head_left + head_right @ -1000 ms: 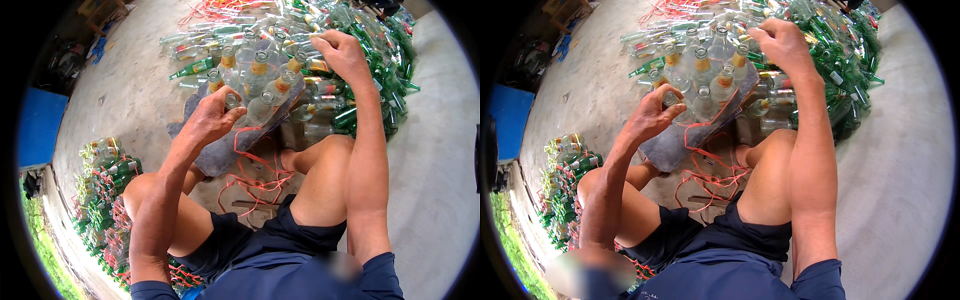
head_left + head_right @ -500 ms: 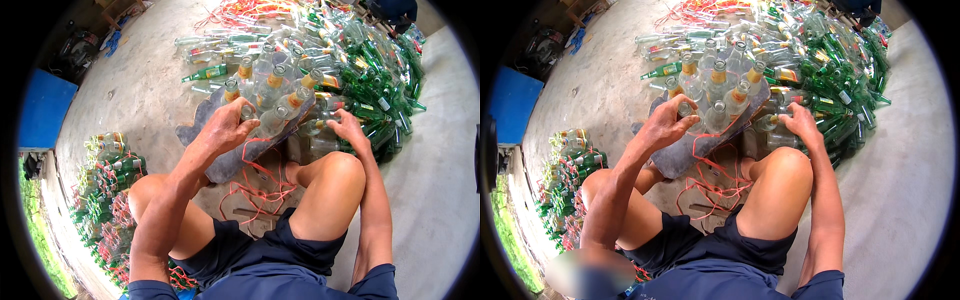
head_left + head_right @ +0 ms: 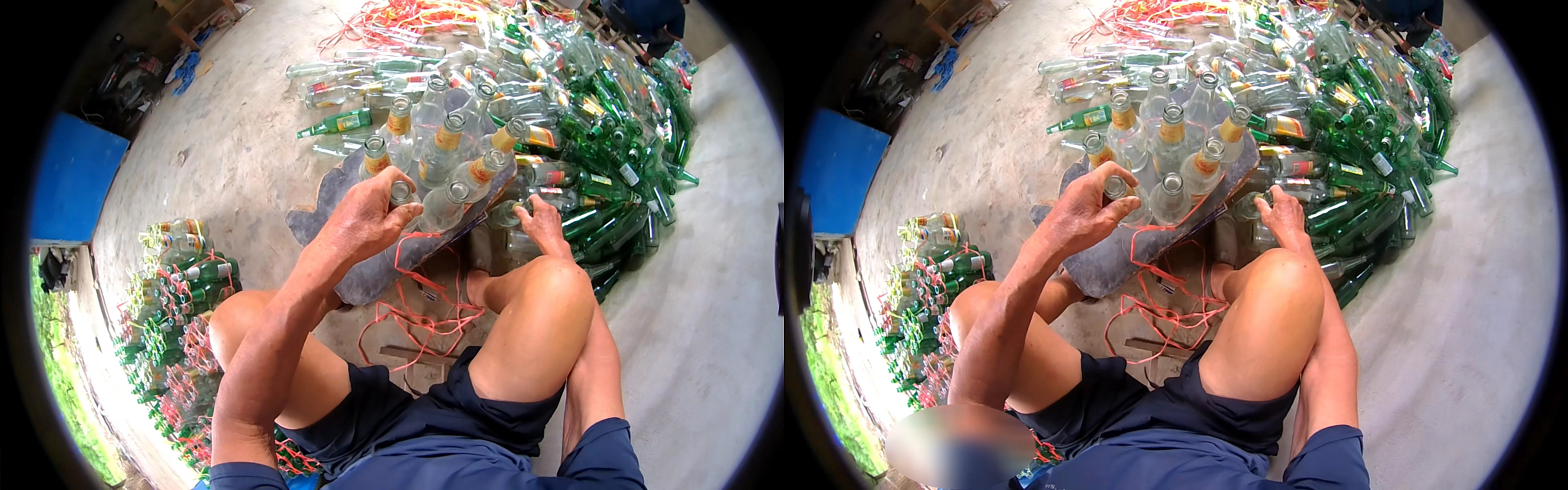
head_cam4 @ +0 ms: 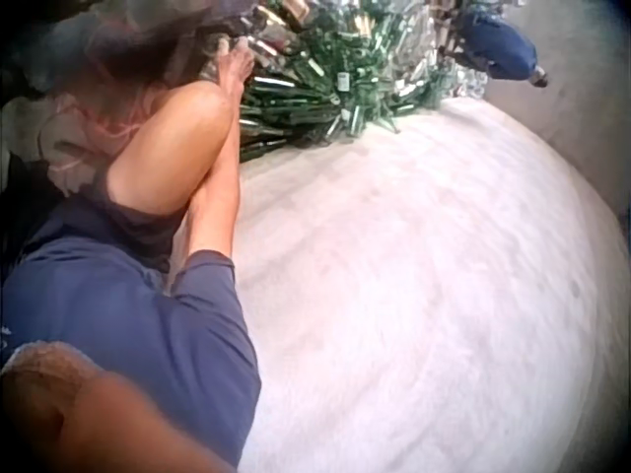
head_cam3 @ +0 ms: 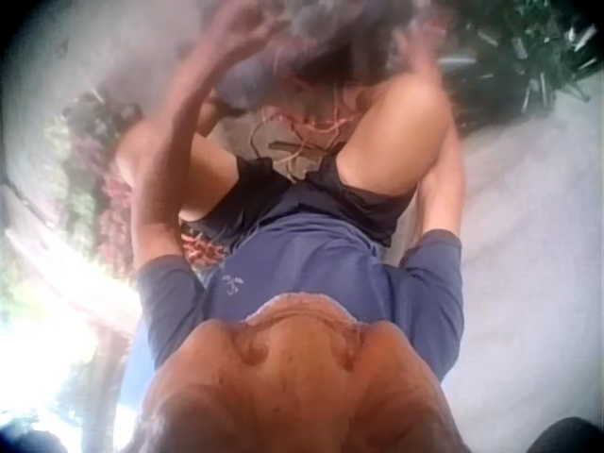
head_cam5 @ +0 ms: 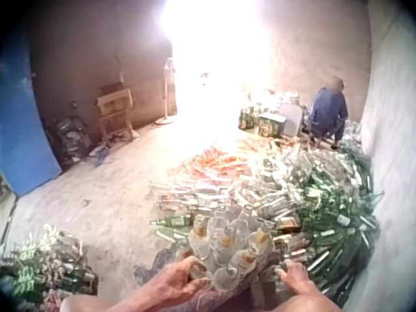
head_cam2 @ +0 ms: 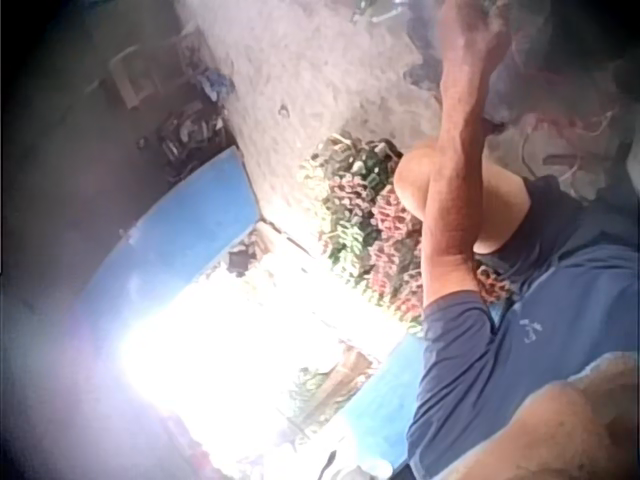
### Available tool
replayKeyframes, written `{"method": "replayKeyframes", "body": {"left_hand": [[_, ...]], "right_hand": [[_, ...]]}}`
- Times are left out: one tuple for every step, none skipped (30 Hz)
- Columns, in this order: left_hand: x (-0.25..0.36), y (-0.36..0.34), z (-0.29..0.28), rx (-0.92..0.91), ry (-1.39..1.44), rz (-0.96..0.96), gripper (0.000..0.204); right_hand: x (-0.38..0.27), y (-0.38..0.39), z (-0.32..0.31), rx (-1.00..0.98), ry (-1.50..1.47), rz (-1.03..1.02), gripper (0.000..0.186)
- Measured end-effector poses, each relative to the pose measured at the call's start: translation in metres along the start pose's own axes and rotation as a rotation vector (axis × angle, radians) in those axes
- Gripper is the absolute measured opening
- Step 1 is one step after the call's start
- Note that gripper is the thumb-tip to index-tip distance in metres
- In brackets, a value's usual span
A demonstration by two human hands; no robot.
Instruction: The person sits on the floor and uses a pink plastic strap to bundle a group of empty glass bottles together. They thread the strap through the necks of the bottles, pull it tight, and tie a knot to secure the bundle.
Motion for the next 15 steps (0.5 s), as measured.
{"method": "replayKeyframes", "body": {"left_hand": [[-0.001, -0.001, 0.001, 0.001, -0.001, 0.006, 0.027], [0.0, -0.002, 0.001, 0.001, -0.001, 0.012, 0.027], [0.0, -0.001, 0.0, -0.004, 0.0, 0.003, 0.027], [0.0, 0.0, 0.0, -0.01, 0.002, -0.006, 0.027], [0.001, 0.0, 0.0, -0.017, 0.004, -0.014, 0.027], [0.0, 0.001, 0.0, -0.012, 0.0, -0.01, 0.027], [-0.002, 0.0, 0.001, -0.008, -0.003, -0.005, 0.028], [-0.003, 0.0, 0.001, -0.004, -0.006, 0.0, 0.028], [-0.002, 0.0, 0.0, -0.008, -0.017, -0.004, 0.028], [0.0, 0.001, -0.001, -0.01, -0.027, -0.012, 0.029], [0.0, 0.003, -0.002, -0.013, -0.038, -0.02, 0.029], [0.003, -0.005, 0.001, -0.023, -0.025, 0.013, 0.029], [0.0, 0.0, -0.001, -0.013, -0.03, 0.005, 0.03], [-0.003, 0.004, -0.002, -0.004, -0.035, -0.003, 0.03], [-0.002, 0.005, -0.003, 0.003, -0.037, 0.003, 0.03]], "right_hand": [[0.005, -0.002, 0.001, 0.01, -0.006, 0.01, 0.041], [0.01, -0.002, 0.002, 0.02, -0.012, 0.02, 0.04], [0.01, -0.001, 0.002, 0.027, -0.019, 0.024, 0.039], [0.01, 0.003, 0.001, 0.062, -0.006, 0.027, 0.037], [0.014, 0.005, -0.002, 0.067, -0.017, 0.062, 0.037], [0.013, 0.009, -0.008, 0.068, -0.029, 0.095, 0.036], [0.012, 0.014, -0.013, 0.07, -0.042, 0.128, 0.036], [0.013, 0.018, -0.02, 0.139, -0.045, 0.073, 0.034], [0.013, 0.022, -0.027, 0.152, -0.091, 0.078, 0.033], [0.01, 0.028, -0.038, 0.161, -0.137, 0.081, 0.033], [0.008, 0.034, -0.048, 0.169, -0.184, 0.085, 0.032], [0.016, 0.042, -0.07, 0.212, -0.212, 0.118, 0.029], [0.008, 0.048, -0.082, 0.251, -0.273, 0.073, 0.029], [0.002, 0.053, -0.095, 0.269, -0.263, 0.04, 0.028], [-0.003, 0.061, -0.115, 0.298, -0.248, 0.017, 0.028]]}}
Point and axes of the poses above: each hand's wrist, its own y-axis away from the middle knuckle, its own z-axis out of the palm, x = y × z, the point moved 5 cm from there along -y, towards the middle knuckle, and after that the axes turned 5 degrees about z, right-handed, at the moved point
